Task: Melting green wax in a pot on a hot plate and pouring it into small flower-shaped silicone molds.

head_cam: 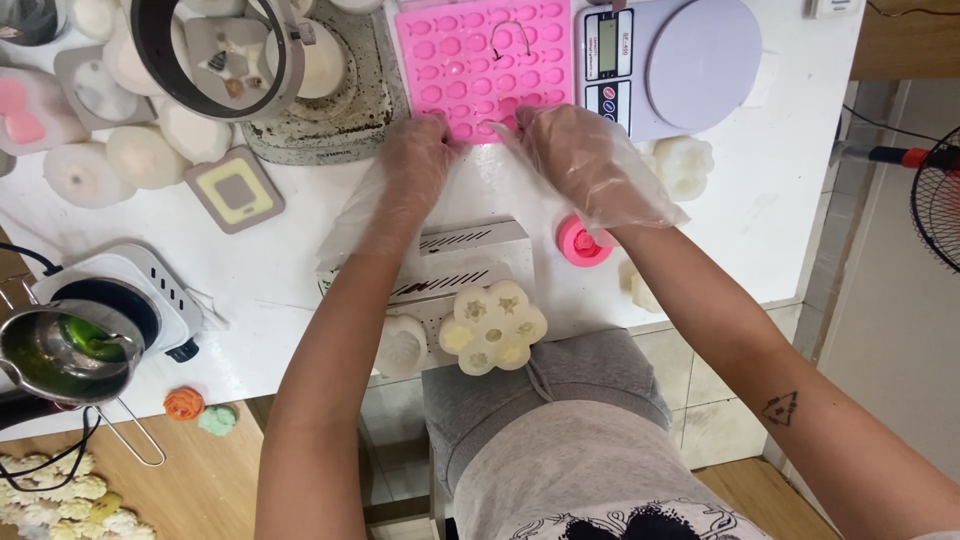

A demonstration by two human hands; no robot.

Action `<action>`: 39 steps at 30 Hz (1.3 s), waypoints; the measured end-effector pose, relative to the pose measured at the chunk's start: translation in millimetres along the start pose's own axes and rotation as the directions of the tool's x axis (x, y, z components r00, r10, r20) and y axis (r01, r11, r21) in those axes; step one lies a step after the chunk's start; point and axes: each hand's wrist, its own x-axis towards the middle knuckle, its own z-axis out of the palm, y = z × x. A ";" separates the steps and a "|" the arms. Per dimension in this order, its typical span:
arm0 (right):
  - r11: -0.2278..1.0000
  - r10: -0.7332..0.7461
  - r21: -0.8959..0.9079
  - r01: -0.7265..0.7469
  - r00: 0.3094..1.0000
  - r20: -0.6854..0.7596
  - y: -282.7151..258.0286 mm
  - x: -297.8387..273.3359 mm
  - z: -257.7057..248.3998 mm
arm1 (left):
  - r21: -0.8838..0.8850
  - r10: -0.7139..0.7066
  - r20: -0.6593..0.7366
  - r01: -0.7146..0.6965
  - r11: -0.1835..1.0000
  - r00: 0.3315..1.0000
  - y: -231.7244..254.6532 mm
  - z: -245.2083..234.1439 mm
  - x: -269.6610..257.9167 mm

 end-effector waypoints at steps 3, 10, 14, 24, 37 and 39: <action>0.999 -0.016 0.033 0.016 1.000 0.008 3.5 3.6 5.9 | 0.920 0.248 0.225 -0.289 0.263 0.942 16.5 26.4 -30.7; 0.999 -0.035 -0.011 0.036 0.999 0.033 8.3 13.9 16.0 | 0.752 0.245 0.602 -0.437 -0.493 0.760 21.7 26.7 -42.6; 0.997 -0.050 0.056 0.049 0.999 0.004 19.9 16.2 31.4 | 0.761 0.243 0.581 -0.412 -0.501 0.776 20.7 28.1 -44.2; 0.886 -0.014 0.464 -0.007 0.999 0.042 48.4 8.4 43.2 | 0.988 0.094 0.096 -0.106 0.111 0.991 12.2 24.8 -21.1; 0.485 0.013 0.843 -0.233 0.966 0.260 26.4 -74.9 -48.0 | 0.863 0.411 0.418 -0.214 -0.457 0.810 71.8 77.9 -217.5; 0.395 -0.017 0.893 -0.218 0.970 0.244 11.2 -79.7 -57.1 | 0.915 0.525 0.401 -0.308 -0.259 0.751 81.6 82.7 -298.2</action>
